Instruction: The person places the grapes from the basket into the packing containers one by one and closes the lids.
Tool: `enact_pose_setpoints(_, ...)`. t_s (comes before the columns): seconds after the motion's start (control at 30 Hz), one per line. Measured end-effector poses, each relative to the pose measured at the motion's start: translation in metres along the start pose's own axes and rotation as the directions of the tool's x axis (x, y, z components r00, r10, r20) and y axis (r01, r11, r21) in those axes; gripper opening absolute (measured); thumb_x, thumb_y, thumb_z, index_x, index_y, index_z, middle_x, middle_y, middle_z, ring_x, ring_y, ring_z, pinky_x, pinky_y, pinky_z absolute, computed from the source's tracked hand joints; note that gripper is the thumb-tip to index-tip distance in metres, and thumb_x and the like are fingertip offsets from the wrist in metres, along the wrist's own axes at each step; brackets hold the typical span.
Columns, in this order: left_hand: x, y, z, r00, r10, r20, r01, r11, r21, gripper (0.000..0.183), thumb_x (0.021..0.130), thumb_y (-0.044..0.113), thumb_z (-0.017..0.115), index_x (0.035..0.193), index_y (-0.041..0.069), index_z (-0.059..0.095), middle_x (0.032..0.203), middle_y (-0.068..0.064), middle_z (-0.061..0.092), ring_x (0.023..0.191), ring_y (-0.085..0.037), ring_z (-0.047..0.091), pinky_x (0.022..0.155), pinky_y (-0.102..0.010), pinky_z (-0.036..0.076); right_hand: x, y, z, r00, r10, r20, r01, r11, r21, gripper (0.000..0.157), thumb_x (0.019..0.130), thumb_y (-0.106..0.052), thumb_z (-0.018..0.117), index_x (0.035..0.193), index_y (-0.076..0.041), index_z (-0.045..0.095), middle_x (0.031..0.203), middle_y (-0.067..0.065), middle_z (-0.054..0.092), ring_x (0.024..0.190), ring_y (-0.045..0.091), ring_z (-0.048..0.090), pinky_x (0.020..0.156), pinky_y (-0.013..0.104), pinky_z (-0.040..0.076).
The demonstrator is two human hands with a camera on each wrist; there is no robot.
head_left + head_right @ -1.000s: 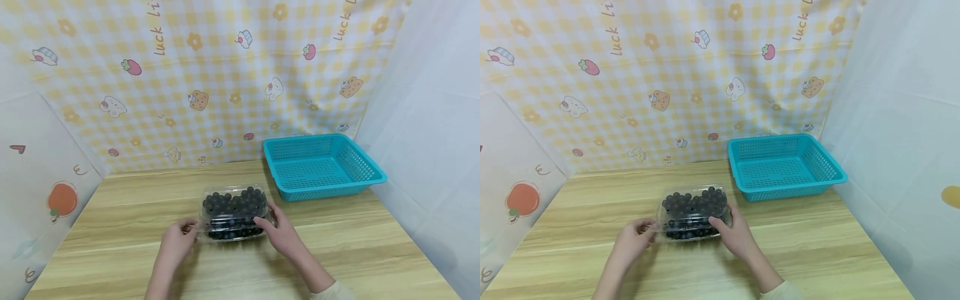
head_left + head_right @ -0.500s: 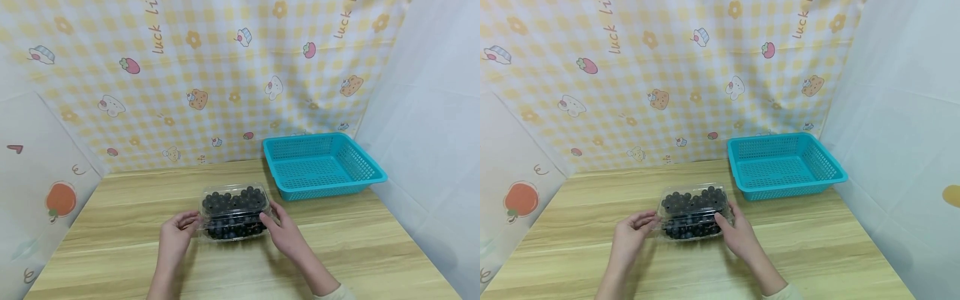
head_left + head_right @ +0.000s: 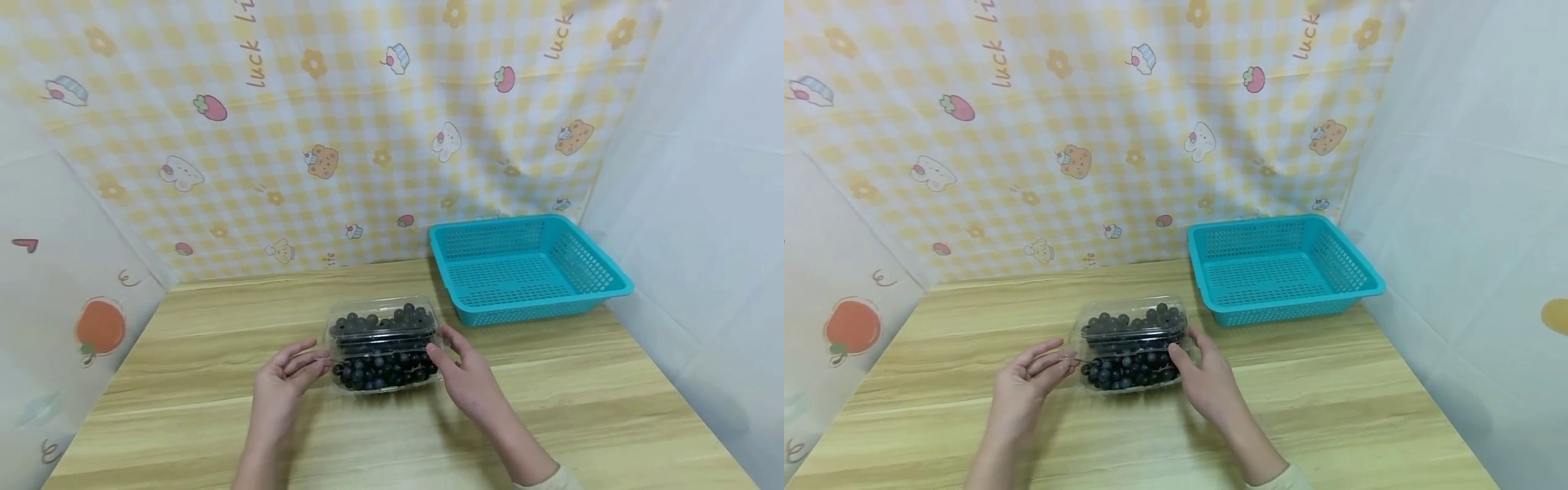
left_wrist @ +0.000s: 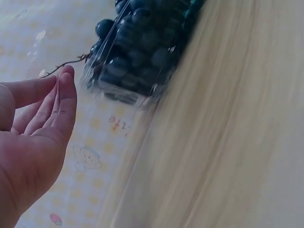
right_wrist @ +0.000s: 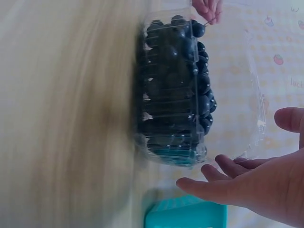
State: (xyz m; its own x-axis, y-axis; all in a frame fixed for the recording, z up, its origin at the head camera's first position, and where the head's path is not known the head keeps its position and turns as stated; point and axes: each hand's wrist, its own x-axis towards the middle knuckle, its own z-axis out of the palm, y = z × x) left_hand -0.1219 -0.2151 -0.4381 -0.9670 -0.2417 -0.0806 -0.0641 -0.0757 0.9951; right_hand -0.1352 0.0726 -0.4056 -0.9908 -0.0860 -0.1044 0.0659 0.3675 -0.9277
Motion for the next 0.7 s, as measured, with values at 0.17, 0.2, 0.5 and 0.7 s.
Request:
enact_pose_setpoints(0.17,0.001,-0.001,0.011,1.0,0.008,-0.015,-0.008,1.0,-0.011,0.057,0.093,-0.006,0.075,0.146,-0.001,0.055,0.095,0.008,0.083,0.089,-0.009,0.08,0.088,-0.025,0.065,-0.001,-0.003,-0.002,1.0,-0.007,0.007,0.007,1.0,0.018,0.07,0.109,-0.038,0.06,0.165,-0.005,0.035,0.169,0.019,0.041,0.159,0.044,0.035,0.126,0.063,0.034)
enact_pose_setpoints(0.2,0.002,0.0,0.013,1.0,0.013,-0.015,-0.013,1.0,-0.006,0.059,0.093,-0.005,0.075,0.147,0.0,0.054,0.096,0.006,0.083,0.089,-0.01,0.08,0.088,-0.025,0.065,-0.001,-0.003,-0.002,1.0,-0.006,0.008,0.006,1.0,0.019,0.07,0.109,-0.038,0.059,0.166,-0.005,0.035,0.169,0.02,0.041,0.159,0.044,0.035,0.126,0.063,0.035)
enact_pose_setpoints(0.5,0.004,0.003,0.019,1.0,-0.009,-0.027,0.01,0.998,0.056,0.066,0.091,0.0,0.081,0.15,0.011,0.053,0.124,-0.014,0.078,0.096,-0.007,0.079,0.089,-0.023,0.064,0.0,0.003,-0.003,0.999,0.026,0.021,-0.025,0.999,-0.03,0.072,0.108,-0.039,0.059,0.165,0.0,0.035,0.169,0.025,0.039,0.156,0.048,0.036,0.123,0.065,0.037)
enact_pose_setpoints(0.7,-0.005,0.004,0.008,0.999,-0.045,0.008,0.044,0.999,0.025,0.06,0.097,-0.011,0.058,0.154,0.004,0.046,0.147,-0.025,0.063,0.105,-0.008,0.078,0.096,-0.025,0.062,0.001,0.007,-0.003,0.999,0.038,0.039,-0.035,0.997,-0.065,0.075,0.108,-0.041,0.059,0.164,0.002,0.034,0.169,0.026,0.037,0.157,0.05,0.033,0.125,0.068,0.032)
